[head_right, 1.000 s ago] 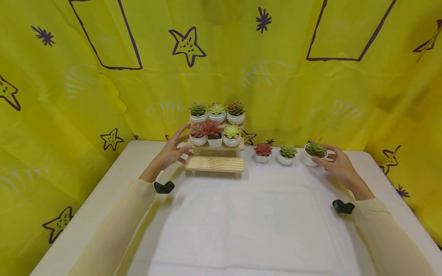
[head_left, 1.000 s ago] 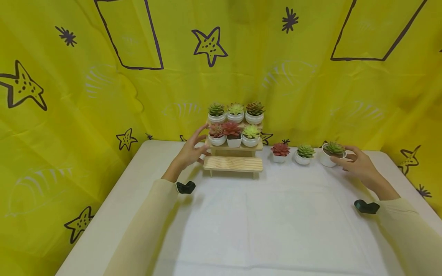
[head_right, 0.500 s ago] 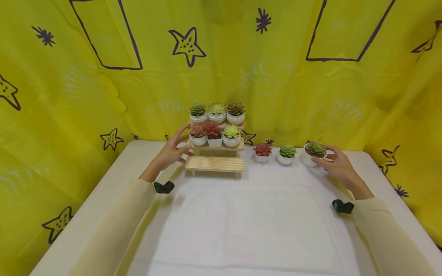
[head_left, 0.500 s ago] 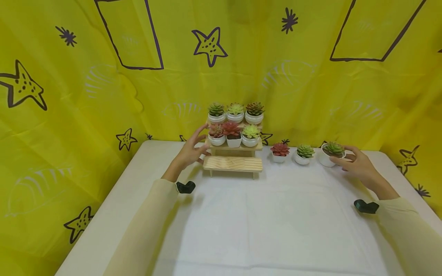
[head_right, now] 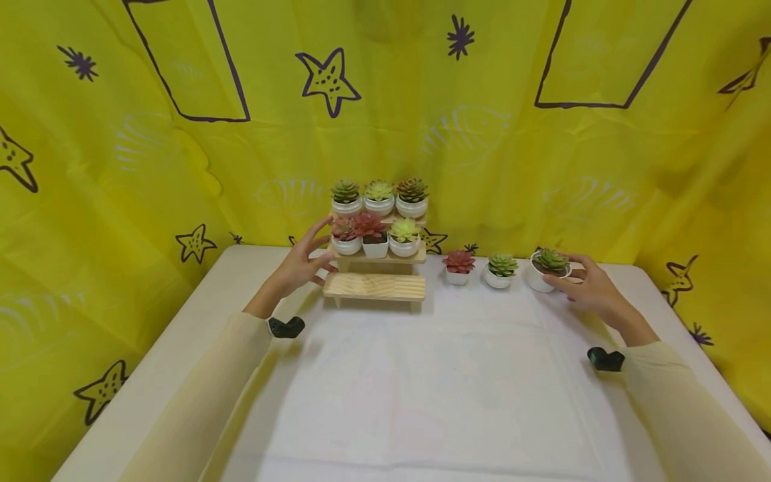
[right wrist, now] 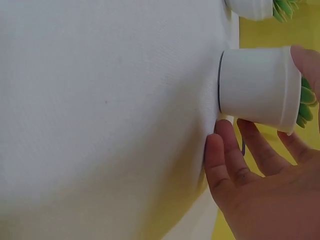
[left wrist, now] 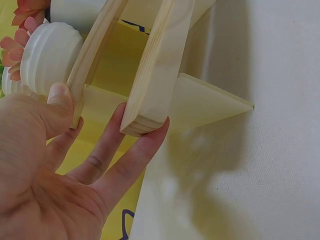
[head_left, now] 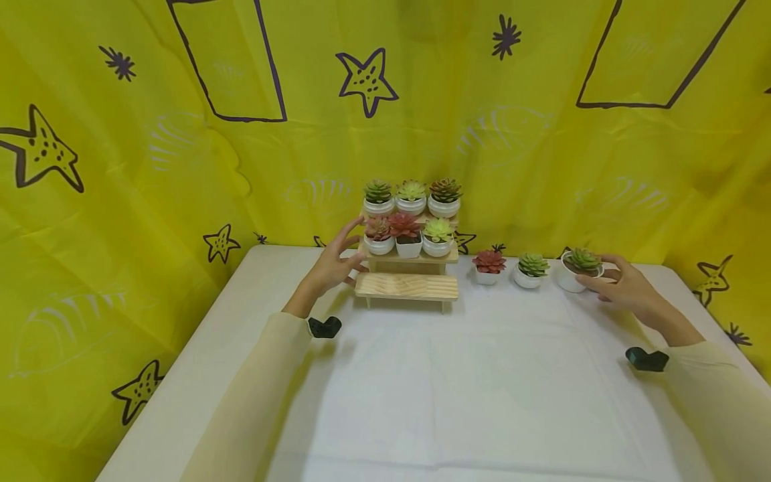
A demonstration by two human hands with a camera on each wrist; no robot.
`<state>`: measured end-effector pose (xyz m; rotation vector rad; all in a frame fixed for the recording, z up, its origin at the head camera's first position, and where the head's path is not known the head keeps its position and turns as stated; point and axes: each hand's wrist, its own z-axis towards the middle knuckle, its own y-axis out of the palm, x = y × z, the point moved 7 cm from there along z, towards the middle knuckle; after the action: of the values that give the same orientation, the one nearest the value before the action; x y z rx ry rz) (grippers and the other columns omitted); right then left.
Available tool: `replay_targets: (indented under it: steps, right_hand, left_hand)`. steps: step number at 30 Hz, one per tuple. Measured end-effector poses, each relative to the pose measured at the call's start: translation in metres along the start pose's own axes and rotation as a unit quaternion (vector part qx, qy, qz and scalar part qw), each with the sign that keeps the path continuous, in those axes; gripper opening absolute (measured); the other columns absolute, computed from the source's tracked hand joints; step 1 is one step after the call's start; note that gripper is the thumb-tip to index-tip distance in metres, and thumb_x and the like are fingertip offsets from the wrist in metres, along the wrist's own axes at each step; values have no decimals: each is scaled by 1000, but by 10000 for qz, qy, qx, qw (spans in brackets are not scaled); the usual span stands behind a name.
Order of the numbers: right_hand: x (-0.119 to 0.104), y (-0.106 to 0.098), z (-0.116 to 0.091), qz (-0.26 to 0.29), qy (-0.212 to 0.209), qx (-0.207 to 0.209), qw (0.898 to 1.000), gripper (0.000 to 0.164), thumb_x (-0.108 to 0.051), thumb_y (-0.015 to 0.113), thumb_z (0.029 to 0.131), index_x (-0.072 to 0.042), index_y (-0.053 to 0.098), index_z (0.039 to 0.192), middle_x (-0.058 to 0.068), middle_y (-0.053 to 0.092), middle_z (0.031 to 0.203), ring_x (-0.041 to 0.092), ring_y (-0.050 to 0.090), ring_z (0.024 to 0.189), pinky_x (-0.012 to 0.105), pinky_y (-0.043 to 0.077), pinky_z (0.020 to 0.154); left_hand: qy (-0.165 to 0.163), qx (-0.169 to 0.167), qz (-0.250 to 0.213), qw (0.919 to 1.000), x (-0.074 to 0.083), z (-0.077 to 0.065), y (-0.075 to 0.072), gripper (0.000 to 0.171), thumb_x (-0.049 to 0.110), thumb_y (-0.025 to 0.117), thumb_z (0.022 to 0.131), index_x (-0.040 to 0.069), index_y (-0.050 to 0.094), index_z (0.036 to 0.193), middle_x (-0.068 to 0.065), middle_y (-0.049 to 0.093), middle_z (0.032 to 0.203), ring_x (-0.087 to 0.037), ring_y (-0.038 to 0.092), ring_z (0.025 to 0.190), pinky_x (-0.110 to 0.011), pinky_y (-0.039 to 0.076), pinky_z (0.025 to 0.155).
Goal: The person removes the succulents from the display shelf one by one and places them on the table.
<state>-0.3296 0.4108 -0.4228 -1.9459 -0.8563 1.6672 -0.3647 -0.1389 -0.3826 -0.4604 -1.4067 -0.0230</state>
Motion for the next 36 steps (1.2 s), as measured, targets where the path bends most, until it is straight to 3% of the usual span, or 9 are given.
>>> replay_targets:
  steps: [4,6,8,12,15,25,36]
  right_hand:
    - [-2,-1,-1,-55,-41,-178,9998,105,-54,59,101,7,-3,160,47,26,150,53,51,126,46,58,90]
    - [-4,-2,-2,-17,-84,-282,9996,103,-52,59,102,7,-2,160,48,23,150,57,45,129,45,59,88]
    - [-6,-3,-3,-25,-120,-370,9992,101,-51,59,103,5,-3,161,48,20,151,60,38,132,51,57,92]
    - [-14,-9,-6,-180,-211,-443,9986,101,-50,56,104,0,-10,162,48,13,153,67,25,135,74,40,99]
    - [-22,-14,-8,-311,-284,-382,9984,102,-51,56,104,-4,-15,161,49,10,154,70,22,134,80,33,97]
    - [-59,-23,-14,-315,-725,-84,9968,98,-45,59,104,-8,-10,164,43,8,159,67,21,138,81,30,100]
    - [-94,-16,-12,-406,-981,-29,9943,99,-40,64,103,-9,-7,164,38,8,162,65,23,140,80,31,102]
  left_hand:
    - [-2,-2,-12,10000,0,0,0,77,8,59,105,52,26,158,-16,33,163,-42,72,99,-49,62,60]
    - [-15,2,-13,10000,0,0,0,77,8,59,105,52,26,158,-15,33,163,-42,71,99,-48,62,59]
    - [-24,10,6,10000,0,0,0,76,8,59,105,52,26,158,-15,33,163,-42,71,99,-48,62,59]
    - [-39,9,8,10000,0,0,0,76,8,58,105,52,26,158,-15,33,163,-41,71,99,-49,62,60]
    - [-11,-14,-30,10000,1,0,1,76,8,58,105,51,26,159,-15,34,163,-42,71,100,-51,62,61]
    - [22,-6,-14,10000,3,-2,1,77,7,58,105,49,25,160,-16,34,162,-41,71,98,-54,61,63]
    - [79,-16,26,10000,2,-1,2,76,5,56,106,44,23,162,-19,33,162,-47,70,100,-58,61,65]
